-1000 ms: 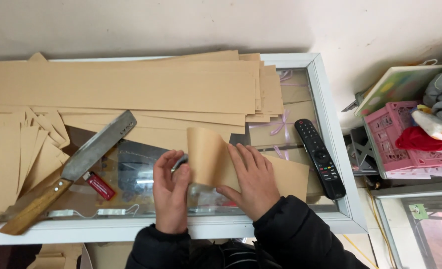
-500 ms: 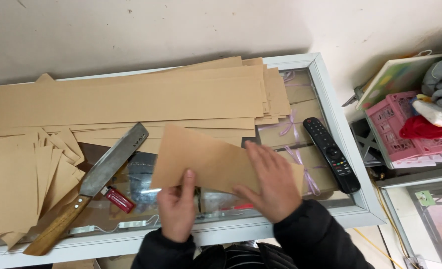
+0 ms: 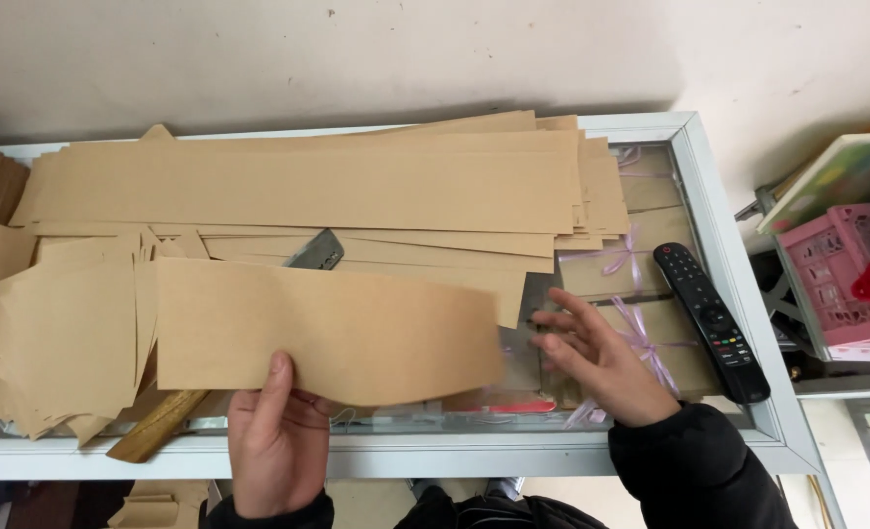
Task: Folding brown paper sheets into wrappers at a workstation, occasionally using a knife to press creases.
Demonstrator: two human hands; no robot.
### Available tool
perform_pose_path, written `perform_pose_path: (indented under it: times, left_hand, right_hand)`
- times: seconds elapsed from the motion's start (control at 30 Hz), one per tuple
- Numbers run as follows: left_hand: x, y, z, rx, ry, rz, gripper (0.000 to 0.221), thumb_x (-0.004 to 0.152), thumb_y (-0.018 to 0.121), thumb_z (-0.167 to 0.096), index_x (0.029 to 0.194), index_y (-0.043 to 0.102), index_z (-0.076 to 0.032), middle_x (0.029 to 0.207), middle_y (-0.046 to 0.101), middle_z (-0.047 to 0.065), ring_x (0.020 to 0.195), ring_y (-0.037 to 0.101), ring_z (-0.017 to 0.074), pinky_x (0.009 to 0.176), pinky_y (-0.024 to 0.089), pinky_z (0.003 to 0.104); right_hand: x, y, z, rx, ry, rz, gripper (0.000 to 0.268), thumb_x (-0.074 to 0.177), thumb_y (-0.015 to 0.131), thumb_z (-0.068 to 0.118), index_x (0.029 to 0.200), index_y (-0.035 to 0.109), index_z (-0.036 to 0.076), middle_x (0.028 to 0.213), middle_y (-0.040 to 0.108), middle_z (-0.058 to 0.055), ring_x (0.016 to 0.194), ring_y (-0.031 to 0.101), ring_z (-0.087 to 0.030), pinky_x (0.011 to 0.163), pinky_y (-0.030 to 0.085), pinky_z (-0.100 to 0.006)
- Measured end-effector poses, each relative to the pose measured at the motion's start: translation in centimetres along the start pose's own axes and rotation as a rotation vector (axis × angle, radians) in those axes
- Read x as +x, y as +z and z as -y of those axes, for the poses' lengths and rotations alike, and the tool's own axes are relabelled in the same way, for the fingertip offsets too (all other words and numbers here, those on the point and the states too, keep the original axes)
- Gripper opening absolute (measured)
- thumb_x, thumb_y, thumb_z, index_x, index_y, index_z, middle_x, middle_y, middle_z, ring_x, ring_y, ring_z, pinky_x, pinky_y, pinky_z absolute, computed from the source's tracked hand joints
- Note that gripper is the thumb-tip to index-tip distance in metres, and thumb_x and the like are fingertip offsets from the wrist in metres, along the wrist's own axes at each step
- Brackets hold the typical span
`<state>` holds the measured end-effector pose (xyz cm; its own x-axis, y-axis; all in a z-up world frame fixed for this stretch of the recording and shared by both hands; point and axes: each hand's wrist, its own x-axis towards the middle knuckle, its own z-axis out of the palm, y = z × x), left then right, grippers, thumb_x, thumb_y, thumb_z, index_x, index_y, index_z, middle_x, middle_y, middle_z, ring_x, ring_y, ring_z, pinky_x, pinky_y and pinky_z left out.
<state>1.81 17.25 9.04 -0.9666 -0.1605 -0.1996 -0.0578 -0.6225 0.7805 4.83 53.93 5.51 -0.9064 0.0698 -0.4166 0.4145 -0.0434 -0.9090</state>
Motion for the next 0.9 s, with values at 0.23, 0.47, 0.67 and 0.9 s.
perform_pose_path:
  times: [0.23,0.47,0.67,0.9]
  left_hand:
    - [-3.6,5.4,-5.5,-0.006,-0.112,-0.108,0.065,0.108,0.039,-0.013,0.171,0.048,0.001,0.169,0.059,0.017,0.155,0.057,0.0338,0.118,0.049,0.058]
    - [-2.1,1.6,-4.4,-0.034,-0.006,0.026,0.049,0.113,0.054,-0.014,0.159,0.062,0.0,0.161,0.07,0.014,0.145,0.069,0.0288,0.103,0.063,0.048]
    - [-0.7,1.1,-1.5,0.315,0.062,-0.263,0.039,0.105,0.07,-0.024,0.134,0.072,0.001,0.133,0.08,0.015,0.113,0.079,0.0338,0.086,0.068,0.053]
    - [-0.8,2.8,3.0,1.085,0.565,0.043,0.022,0.118,0.05,-0.016,0.134,0.052,0.0,0.129,0.056,0.016,0.122,0.051,0.0284,0.107,0.043,0.044]
  right_hand:
    - [-1.8,4.9,0.5,-0.018,-0.07,0.297,0.098,0.1,0.068,0.047,0.179,0.019,0.016,0.175,0.056,-0.021,0.152,0.068,-0.035,0.12,0.063,-0.05]
    - [-0.3,4.5,-3.1,0.493,0.069,0.256,0.063,0.103,0.074,0.025,0.162,0.064,0.007,0.114,0.083,-0.012,0.094,0.079,-0.025,0.089,0.067,-0.045]
    - [-0.9,0.0,-4.4,0.4,0.015,0.036,0.032,0.107,0.073,0.023,0.13,0.077,0.001,0.099,0.075,-0.008,0.07,0.067,-0.018,0.052,0.062,-0.039]
    - [-0.8,-1.1,-4.6,0.066,0.108,-0.236,0.024,0.105,0.079,0.017,0.105,0.084,-0.007,0.073,0.075,-0.02,0.058,0.072,-0.028,0.058,0.067,-0.04]
